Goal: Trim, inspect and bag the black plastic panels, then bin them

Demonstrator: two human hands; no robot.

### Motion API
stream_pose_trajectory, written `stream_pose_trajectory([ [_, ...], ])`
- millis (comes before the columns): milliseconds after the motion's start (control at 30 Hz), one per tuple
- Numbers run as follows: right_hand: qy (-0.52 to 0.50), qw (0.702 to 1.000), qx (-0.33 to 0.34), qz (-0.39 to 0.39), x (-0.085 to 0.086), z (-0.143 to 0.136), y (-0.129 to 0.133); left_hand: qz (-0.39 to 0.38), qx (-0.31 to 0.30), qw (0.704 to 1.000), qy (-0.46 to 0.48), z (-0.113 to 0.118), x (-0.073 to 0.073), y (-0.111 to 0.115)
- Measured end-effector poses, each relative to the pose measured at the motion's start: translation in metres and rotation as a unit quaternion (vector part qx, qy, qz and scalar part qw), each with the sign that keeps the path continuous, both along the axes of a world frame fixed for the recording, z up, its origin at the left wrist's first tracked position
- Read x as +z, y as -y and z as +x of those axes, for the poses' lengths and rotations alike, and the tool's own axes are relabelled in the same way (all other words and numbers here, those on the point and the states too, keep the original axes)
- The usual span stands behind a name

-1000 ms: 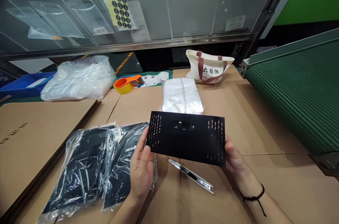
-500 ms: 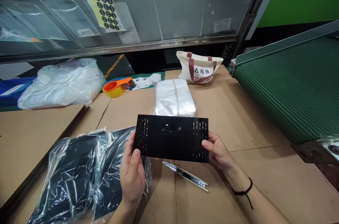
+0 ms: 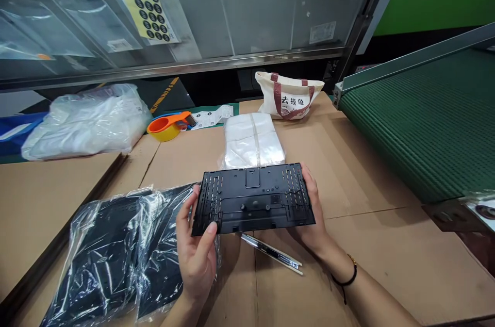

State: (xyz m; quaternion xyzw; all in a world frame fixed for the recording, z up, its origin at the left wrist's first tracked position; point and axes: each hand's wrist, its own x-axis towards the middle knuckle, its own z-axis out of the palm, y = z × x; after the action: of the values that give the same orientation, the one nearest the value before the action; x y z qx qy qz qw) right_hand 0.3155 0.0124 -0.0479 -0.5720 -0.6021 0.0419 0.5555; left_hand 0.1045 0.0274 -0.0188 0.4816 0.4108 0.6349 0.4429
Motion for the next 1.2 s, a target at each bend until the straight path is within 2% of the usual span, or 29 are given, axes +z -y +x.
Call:
stream_pose_trajectory([
  [133, -0.049, 0.998, 0.016, -0.042, 0.000, -0.004, 0.002, 0.007, -0.002, 1.000, 0.014, 0.001, 0.001, 0.002],
  [767, -0.126, 0.990, 0.042, -0.050, 0.004, -0.003, 0.004, 0.018, -0.013, 1.000, 0.006, 0.001, 0.000, 0.004],
  [1000, -0.204, 0.975, 0.049, -0.072, -0.001, -0.005, 0.002, 0.050, -0.041, 0.998, -0.007, 0.001, -0.003, 0.006],
  [1100, -0.147, 0.987, 0.035, -0.054, -0.004, -0.001, 0.000, 0.076, -0.042, 0.996, -0.022, 0.001, -0.003, 0.006],
  [1200, -0.070, 0.996, 0.040, -0.044, 0.001, 0.005, 0.000, 0.095, -0.039, 0.995, -0.020, 0.002, -0.001, 0.006],
])
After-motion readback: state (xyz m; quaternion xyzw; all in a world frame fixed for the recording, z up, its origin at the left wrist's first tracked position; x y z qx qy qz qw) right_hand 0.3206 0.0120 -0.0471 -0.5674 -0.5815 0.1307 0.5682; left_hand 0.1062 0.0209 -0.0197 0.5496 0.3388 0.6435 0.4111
